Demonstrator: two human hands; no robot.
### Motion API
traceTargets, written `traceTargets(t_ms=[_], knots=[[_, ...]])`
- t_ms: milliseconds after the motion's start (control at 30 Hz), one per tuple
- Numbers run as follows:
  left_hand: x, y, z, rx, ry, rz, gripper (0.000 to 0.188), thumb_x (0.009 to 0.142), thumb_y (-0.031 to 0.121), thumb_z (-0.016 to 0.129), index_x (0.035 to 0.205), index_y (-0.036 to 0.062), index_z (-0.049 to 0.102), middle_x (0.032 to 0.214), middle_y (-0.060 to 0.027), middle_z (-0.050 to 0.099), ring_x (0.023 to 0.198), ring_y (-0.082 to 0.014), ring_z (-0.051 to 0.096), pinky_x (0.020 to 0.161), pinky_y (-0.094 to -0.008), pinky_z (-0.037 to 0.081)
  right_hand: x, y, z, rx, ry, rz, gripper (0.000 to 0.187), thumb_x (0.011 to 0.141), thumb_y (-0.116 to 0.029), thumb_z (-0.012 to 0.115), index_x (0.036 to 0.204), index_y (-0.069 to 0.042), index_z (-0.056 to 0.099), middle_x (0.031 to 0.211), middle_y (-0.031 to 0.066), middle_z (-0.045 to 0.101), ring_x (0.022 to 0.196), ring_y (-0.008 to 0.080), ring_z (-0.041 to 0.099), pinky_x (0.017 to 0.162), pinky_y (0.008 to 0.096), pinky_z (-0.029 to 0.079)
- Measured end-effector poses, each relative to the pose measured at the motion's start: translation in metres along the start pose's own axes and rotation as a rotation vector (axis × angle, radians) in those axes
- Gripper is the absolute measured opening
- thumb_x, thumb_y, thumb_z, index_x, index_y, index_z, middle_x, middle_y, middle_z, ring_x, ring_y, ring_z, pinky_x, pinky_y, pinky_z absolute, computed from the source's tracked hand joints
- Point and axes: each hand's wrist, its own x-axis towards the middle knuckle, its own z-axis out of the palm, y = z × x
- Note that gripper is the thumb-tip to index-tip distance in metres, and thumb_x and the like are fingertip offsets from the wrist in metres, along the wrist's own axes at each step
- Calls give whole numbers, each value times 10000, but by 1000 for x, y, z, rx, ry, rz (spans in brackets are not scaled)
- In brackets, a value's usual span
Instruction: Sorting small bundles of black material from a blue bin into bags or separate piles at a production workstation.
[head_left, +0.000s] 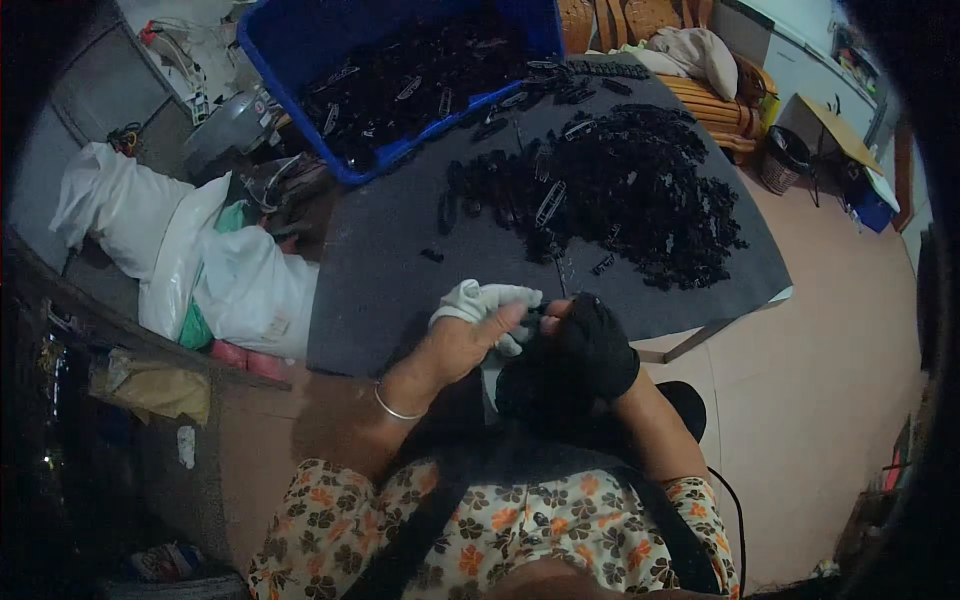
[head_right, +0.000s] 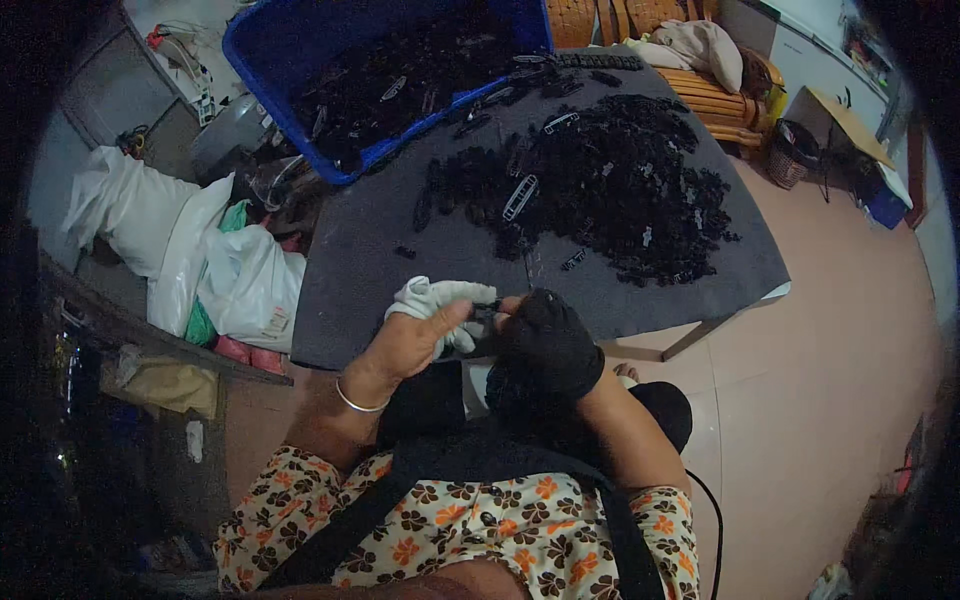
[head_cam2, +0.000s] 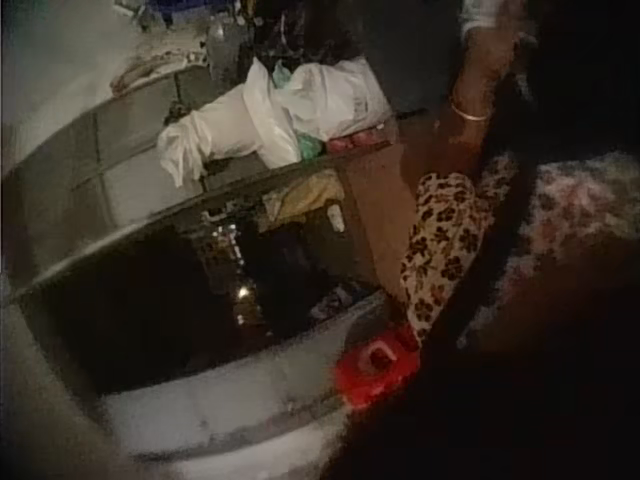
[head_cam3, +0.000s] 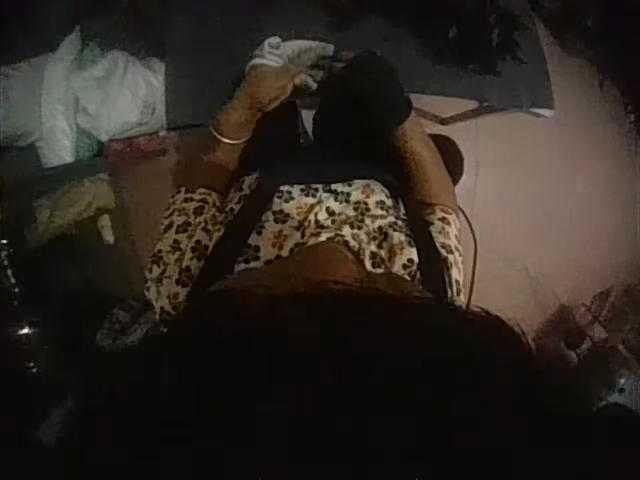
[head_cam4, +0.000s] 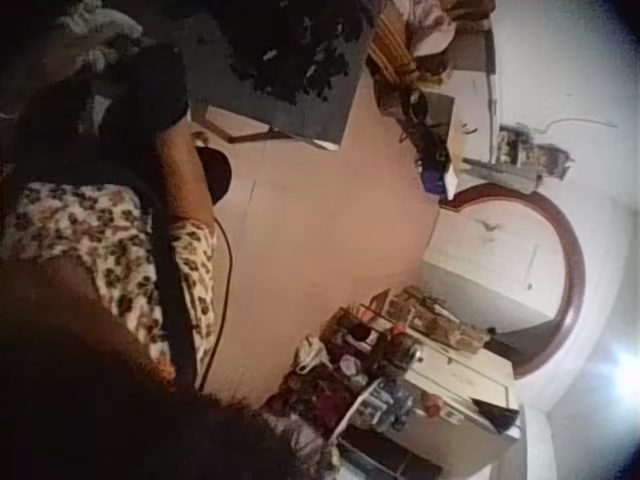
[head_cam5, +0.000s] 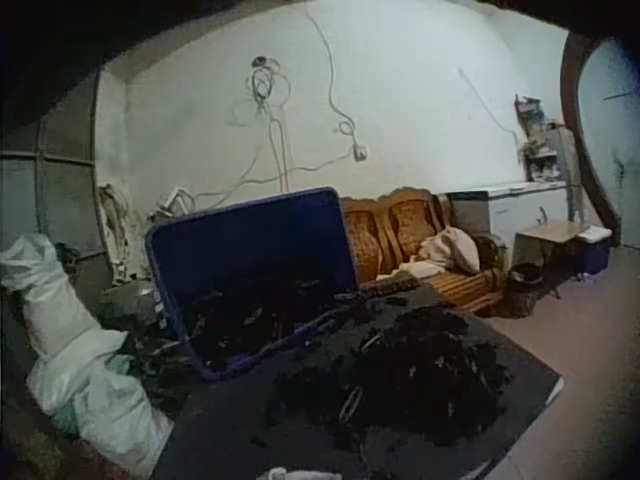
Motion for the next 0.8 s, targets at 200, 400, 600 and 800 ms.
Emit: traceTargets(t_ms=[200, 400, 600, 800], knots=[[-2, 6, 3, 286, 80, -28, 271, 864, 114, 590, 1110, 1, 572, 916, -60, 632, 774, -88, 586, 637, -210, 494, -6, 2, 4, 58, 293, -207, 116, 715, -47, 594, 825, -33, 561, 787, 154, 581, 716, 304, 588, 619, 393, 471], [0, -14, 5, -79, 189, 100, 227, 868, 55, 549, 1084, -6, 583, 1035, -103, 607, 892, -165, 608, 714, -259, 518, -8, -2, 21, 199, 437, 271, 154, 755, -17, 599, 893, -54, 539, 783, 98, 574, 731, 257, 570, 657, 334, 454], [-4, -21, 17, 898, 240, 613, 295, 769, -15, 559, 1063, -14, 585, 1084, -237, 576, 994, -336, 584, 843, -374, 480, -2, -15, 15, 1113, 263, 686, 78, 823, -77, 556, 851, -62, 485, 765, -8, 511, 757, 76, 484, 658, 248, 425], [-10, -16, 24, 880, 218, 644, 296, 728, 17, 614, 1024, 16, 605, 1075, -249, 572, 1016, -380, 556, 851, -410, 457, -6, -17, 23, 1206, 305, 672, 77, 827, -87, 555, 821, -61, 484, 762, -17, 507, 739, 84, 481, 658, 257, 428]])
